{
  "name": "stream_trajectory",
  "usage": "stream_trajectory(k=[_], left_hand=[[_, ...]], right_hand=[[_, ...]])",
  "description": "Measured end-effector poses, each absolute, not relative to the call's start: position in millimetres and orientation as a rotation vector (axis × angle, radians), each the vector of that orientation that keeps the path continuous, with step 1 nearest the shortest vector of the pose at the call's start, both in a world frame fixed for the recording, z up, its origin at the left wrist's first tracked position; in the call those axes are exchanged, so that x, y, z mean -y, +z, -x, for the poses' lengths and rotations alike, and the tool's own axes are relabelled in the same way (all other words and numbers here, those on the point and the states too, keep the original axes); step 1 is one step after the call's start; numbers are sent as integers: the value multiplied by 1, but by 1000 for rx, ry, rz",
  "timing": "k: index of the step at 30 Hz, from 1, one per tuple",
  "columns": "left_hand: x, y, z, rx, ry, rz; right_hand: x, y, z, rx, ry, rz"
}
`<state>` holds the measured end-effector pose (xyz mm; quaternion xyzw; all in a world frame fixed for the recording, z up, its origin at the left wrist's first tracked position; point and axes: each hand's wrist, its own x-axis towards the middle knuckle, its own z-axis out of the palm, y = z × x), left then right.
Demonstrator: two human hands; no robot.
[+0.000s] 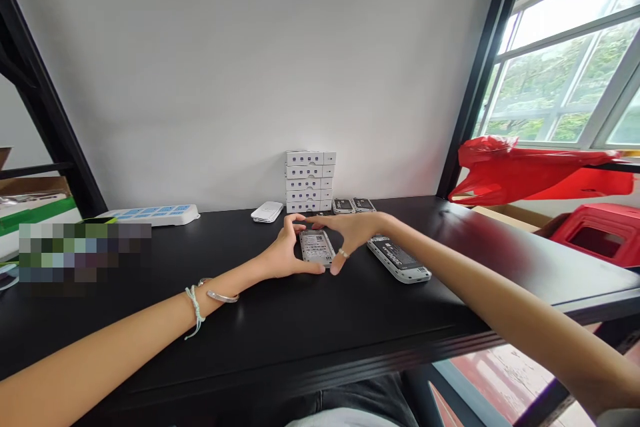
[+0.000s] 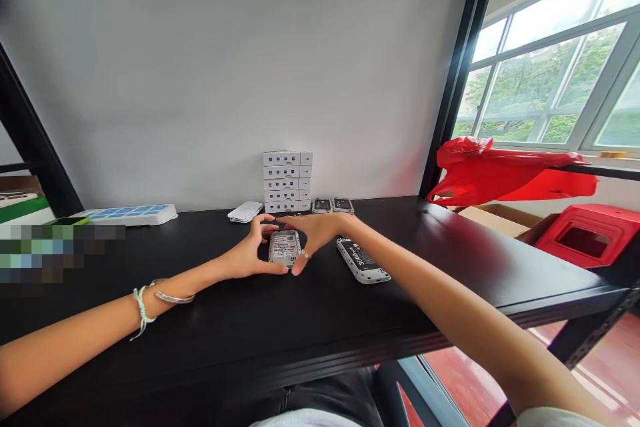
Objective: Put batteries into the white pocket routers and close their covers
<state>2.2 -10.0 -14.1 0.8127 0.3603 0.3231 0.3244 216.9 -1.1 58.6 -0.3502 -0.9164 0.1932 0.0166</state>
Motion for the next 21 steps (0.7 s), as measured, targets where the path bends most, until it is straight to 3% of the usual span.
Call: stream_trajectory(k=[14,21], left_hand=[[12,-4,-5,-1153,1231,-1915],[11,-6,-5,-1166,1253,-1895]], right_hand=[[-86,54,-195,2709,430,1325],[-34,59,-195,2733,341,1324]])
